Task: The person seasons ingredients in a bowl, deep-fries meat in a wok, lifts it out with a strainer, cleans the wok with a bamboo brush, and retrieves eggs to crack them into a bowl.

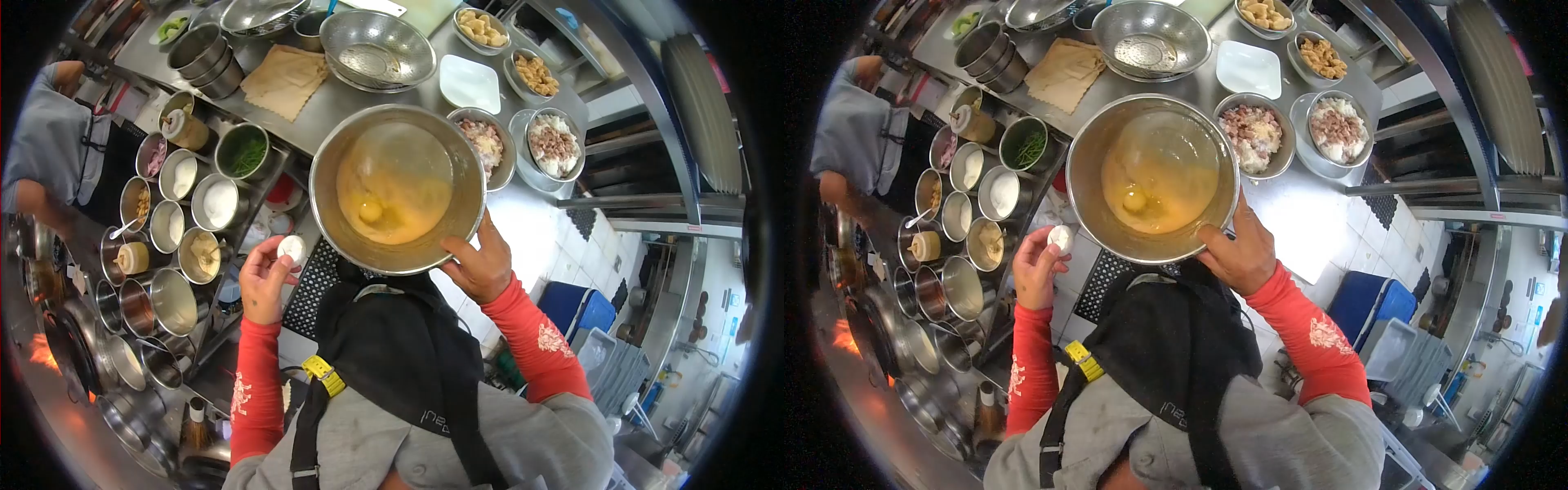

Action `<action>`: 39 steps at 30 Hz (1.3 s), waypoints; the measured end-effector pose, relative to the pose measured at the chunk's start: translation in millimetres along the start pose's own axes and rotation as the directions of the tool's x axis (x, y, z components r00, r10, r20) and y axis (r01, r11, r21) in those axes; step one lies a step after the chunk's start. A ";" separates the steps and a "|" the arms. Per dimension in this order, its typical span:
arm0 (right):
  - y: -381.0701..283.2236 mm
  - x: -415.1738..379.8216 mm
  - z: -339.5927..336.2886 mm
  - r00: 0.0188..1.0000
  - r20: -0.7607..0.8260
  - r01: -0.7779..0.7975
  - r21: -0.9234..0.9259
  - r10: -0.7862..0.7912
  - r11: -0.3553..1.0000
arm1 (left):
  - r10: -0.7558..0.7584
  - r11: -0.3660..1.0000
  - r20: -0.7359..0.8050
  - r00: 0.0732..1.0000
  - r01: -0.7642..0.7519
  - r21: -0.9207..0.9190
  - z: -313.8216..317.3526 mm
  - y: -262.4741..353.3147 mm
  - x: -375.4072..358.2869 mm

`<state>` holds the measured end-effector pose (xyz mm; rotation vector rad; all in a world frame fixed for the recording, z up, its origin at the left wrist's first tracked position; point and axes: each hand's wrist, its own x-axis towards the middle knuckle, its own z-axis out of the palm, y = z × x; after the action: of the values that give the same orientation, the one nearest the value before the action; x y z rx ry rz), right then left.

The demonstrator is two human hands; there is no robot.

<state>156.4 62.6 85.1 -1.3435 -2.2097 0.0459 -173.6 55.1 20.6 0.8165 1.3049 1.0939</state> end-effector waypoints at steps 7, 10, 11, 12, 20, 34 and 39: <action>-4.6 -1.3 -4.9 0.999 -0.041 -0.007 0.031 0.008 1.000 | 0.008 1.000 0.013 1.000 -0.008 -0.007 -3.0 0.2 -1.2; -6.7 -0.6 -3.6 0.998 -0.062 -0.011 0.041 0.014 0.999 | 0.009 1.000 0.014 1.000 -0.009 0.002 -4.3 1.1 -2.2; -8.2 0.2 -3.2 0.998 -0.066 -0.016 0.045 0.019 0.999 | 0.008 1.000 0.013 1.000 -0.008 -0.002 -5.2 1.3 -2.3; -9.3 0.9 -2.7 0.997 -0.070 -0.021 0.049 0.024 0.999 | 0.008 1.000 0.013 1.000 -0.007 -0.006 -6.0 1.3 -2.5; -12.9 6.9 1.7 0.996 -0.081 -0.026 0.107 0.035 0.994 | 0.011 1.000 0.010 1.000 -0.011 -0.019 -9.7 3.6 -2.0; 11.8 16.8 45.6 0.987 -0.129 -0.070 0.173 0.093 0.982 | 0.045 0.999 0.055 0.997 -0.045 -0.017 9.0 27.4 4.0; 31.4 19.1 70.8 0.983 -0.093 -0.135 0.223 0.159 0.966 | 0.096 0.995 0.056 0.994 -0.096 -0.016 33.1 42.1 18.0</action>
<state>142.1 111.6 23.8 -1.3515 -1.9489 0.2535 -148.9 89.0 58.3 0.9021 1.2198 1.1456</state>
